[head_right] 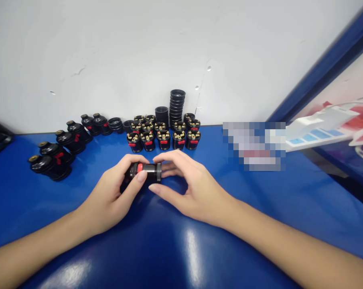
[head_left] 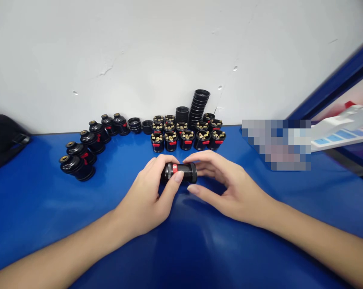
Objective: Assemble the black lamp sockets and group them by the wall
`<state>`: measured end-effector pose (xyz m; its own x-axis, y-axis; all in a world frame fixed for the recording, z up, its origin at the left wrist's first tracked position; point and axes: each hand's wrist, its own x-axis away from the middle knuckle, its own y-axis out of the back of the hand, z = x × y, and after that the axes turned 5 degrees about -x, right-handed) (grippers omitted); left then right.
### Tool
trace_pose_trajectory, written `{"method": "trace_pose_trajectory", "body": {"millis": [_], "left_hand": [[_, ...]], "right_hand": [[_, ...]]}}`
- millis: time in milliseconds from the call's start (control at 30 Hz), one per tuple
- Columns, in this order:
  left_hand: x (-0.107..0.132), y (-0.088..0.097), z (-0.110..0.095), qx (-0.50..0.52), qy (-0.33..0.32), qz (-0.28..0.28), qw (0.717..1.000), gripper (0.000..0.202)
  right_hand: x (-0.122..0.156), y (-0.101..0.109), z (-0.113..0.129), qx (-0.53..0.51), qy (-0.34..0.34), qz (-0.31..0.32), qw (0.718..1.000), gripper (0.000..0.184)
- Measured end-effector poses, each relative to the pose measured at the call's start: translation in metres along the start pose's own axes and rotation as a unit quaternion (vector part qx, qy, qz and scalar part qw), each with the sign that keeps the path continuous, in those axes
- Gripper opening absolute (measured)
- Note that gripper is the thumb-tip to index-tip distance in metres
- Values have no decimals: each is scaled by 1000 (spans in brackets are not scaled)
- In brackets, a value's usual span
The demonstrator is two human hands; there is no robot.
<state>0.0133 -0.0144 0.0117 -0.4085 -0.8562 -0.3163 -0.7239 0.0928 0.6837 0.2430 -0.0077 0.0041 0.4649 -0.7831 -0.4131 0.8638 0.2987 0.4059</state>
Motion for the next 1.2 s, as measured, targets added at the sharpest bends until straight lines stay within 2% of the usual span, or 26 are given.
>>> {"method": "trace_pose_trajectory", "body": {"millis": [100,300,367,467,567,633,800,867,933,1033,1100,1200], "left_hand": [[0,0,0,0,-3,2,1000,18],[-2,0,1,6,24,0,1000,20],[-2,1,0,9,33,4,999,21],[-1,2,0,7,35,4,999,22],[-1,2,0,6,27,6,1000,22],[-1,2,0,6,25,4,1000,23],[-1,3,-1,20,37,-7,999,23],[-1,3,-1,20,37,-9,999,23],[0,3,-2,14,30,-10,999,22],[1,3,-2,9,14,-1,1000,21],[1,2,-1,10,16,0,1000,21],[-1,2,-1,12,30,-6,999,22]], "right_hand": [[0,-1,1,-37,-42,0,998,24],[3,-2,-3,0,51,-32,998,30],[2,-2,-3,11,56,-29,998,36],[0,-1,-2,-11,4,-23,1000,41],[-1,0,-1,-39,-39,-23,998,27],[0,0,-1,-45,-18,-33,998,24],[4,-2,-3,8,94,-43,995,31],[3,-3,-2,3,87,-48,995,34],[2,-4,1,-25,48,-56,997,38],[0,-3,3,-43,8,-58,997,26],[0,-2,2,-26,36,-55,998,21],[1,-1,1,26,95,-46,994,30]]}}
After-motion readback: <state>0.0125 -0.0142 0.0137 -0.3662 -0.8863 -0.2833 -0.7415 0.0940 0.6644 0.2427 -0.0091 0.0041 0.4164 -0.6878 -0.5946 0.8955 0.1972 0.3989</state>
